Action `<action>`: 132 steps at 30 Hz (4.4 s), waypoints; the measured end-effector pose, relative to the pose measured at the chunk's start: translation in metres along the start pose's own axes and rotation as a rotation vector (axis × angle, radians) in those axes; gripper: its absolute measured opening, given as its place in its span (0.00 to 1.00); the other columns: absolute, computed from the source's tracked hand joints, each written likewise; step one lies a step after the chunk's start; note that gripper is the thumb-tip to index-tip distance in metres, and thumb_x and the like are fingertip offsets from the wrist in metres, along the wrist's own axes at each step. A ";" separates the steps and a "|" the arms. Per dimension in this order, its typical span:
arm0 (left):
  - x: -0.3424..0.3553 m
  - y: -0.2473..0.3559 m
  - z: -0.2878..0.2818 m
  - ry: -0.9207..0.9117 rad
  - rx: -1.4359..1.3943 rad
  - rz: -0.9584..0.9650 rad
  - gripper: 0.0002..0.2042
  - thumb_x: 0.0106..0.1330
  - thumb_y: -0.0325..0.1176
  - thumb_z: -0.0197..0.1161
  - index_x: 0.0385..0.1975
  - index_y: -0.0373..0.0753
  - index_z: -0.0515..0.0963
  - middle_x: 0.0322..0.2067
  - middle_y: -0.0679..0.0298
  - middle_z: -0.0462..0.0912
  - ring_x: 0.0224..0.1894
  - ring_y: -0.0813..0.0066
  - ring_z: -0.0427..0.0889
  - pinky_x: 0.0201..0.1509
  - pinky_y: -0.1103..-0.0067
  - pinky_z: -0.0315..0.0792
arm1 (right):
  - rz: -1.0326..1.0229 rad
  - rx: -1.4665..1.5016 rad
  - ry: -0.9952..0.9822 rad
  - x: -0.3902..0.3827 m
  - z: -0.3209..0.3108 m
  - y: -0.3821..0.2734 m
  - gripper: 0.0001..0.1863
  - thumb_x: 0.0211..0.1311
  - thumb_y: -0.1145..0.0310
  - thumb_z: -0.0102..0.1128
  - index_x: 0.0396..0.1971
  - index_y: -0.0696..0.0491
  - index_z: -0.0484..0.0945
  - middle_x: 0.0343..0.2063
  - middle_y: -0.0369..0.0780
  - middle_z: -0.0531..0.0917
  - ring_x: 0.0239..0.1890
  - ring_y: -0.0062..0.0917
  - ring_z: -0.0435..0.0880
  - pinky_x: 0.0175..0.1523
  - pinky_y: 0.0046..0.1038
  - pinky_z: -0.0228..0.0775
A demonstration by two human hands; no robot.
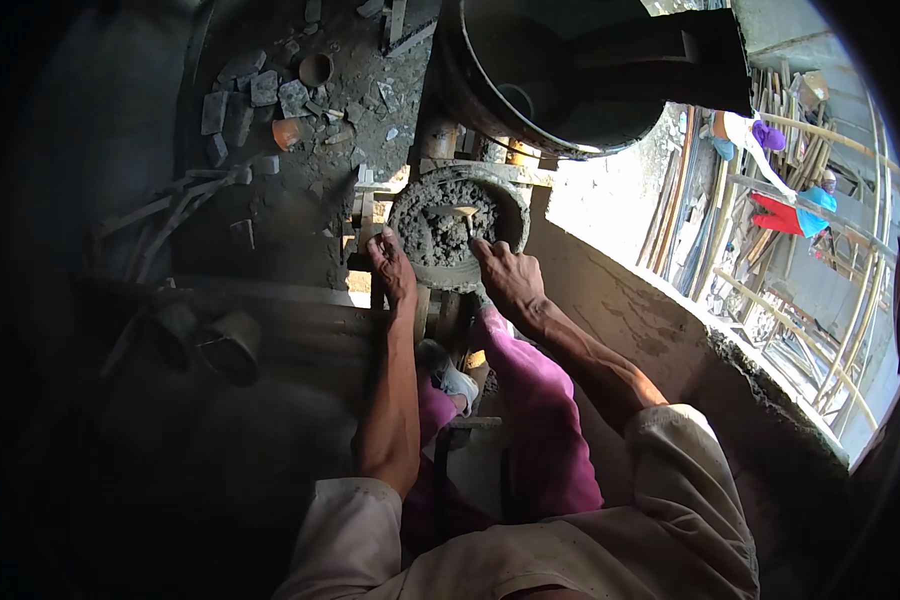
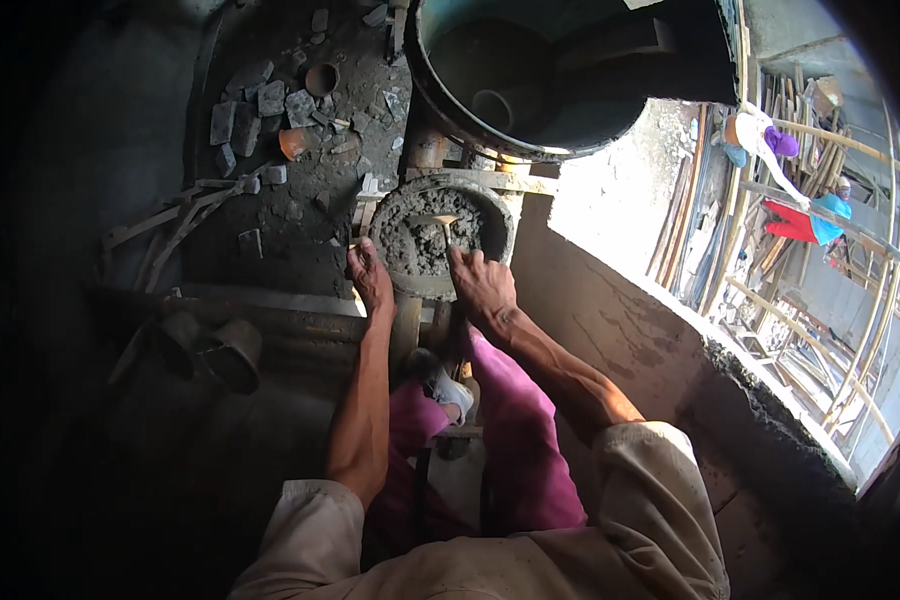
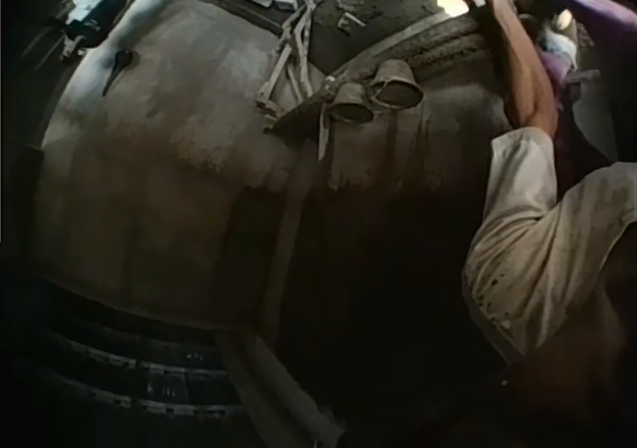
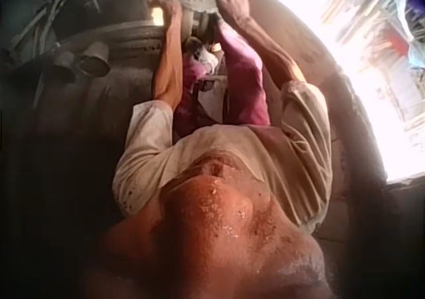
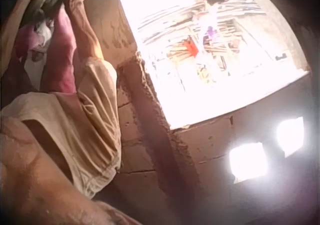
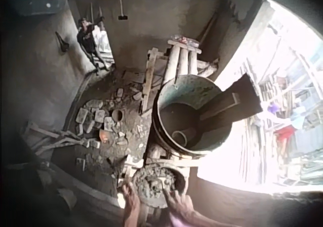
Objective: The person applies mortar onto a ceiling using a trowel while holding a bowl. The person then pours water into a bucket of mortar, mixes it with a trowel, and resumes applying the mortar to the ceiling.
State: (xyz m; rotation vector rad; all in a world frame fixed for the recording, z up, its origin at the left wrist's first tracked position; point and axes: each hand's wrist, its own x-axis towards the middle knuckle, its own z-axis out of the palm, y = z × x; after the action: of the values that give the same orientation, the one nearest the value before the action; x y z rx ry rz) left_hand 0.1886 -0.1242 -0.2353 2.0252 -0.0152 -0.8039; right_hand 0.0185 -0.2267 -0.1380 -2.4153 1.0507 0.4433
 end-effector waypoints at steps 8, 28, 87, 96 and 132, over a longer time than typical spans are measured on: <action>0.016 -0.019 0.018 -0.007 0.248 0.133 0.34 0.68 0.64 0.42 0.55 0.39 0.73 0.53 0.51 0.75 0.54 0.53 0.73 0.57 0.65 0.64 | -0.364 0.231 -0.037 -0.001 -0.072 0.044 0.20 0.58 0.51 0.62 0.46 0.47 0.77 0.41 0.42 0.82 0.42 0.40 0.82 0.42 0.40 0.75; 0.025 -0.036 0.011 0.096 -0.124 0.194 0.28 0.68 0.56 0.51 0.42 0.31 0.79 0.36 0.52 0.83 0.38 0.61 0.78 0.45 0.72 0.69 | 0.021 -0.036 -0.319 0.238 -0.144 0.123 0.16 0.65 0.63 0.47 0.48 0.47 0.79 0.21 0.39 0.81 0.20 0.18 0.80 0.22 0.23 0.72; 0.046 -0.013 0.024 0.096 0.259 0.395 0.25 0.69 0.55 0.49 0.32 0.36 0.79 0.28 0.49 0.80 0.32 0.49 0.78 0.36 0.62 0.70 | -0.212 -0.449 -0.211 0.000 0.013 0.046 0.44 0.53 0.52 0.67 0.67 0.43 0.52 0.37 0.51 0.81 0.36 0.43 0.84 0.36 0.43 0.72; 0.068 -0.037 0.003 -0.080 -0.055 0.215 0.34 0.70 0.60 0.40 0.39 0.28 0.77 0.34 0.41 0.79 0.37 0.42 0.76 0.42 0.61 0.68 | -0.354 -0.480 0.208 -0.035 -0.069 -0.029 0.16 0.59 0.69 0.55 0.49 0.50 0.75 0.23 0.45 0.79 0.21 0.34 0.81 0.24 0.35 0.71; 0.085 -0.063 0.012 0.120 -0.072 0.143 0.35 0.68 0.64 0.40 0.43 0.33 0.79 0.40 0.46 0.82 0.39 0.50 0.81 0.41 0.64 0.71 | -0.143 -0.220 -0.170 -0.024 -0.047 -0.012 0.16 0.57 0.61 0.62 0.45 0.47 0.77 0.30 0.39 0.85 0.30 0.35 0.85 0.35 0.36 0.76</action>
State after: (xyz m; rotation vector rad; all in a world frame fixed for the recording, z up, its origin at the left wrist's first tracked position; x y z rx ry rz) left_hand 0.2301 -0.1236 -0.3333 1.9768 -0.0611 -0.5842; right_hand 0.0170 -0.2300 -0.0843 -2.5684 0.7863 0.7339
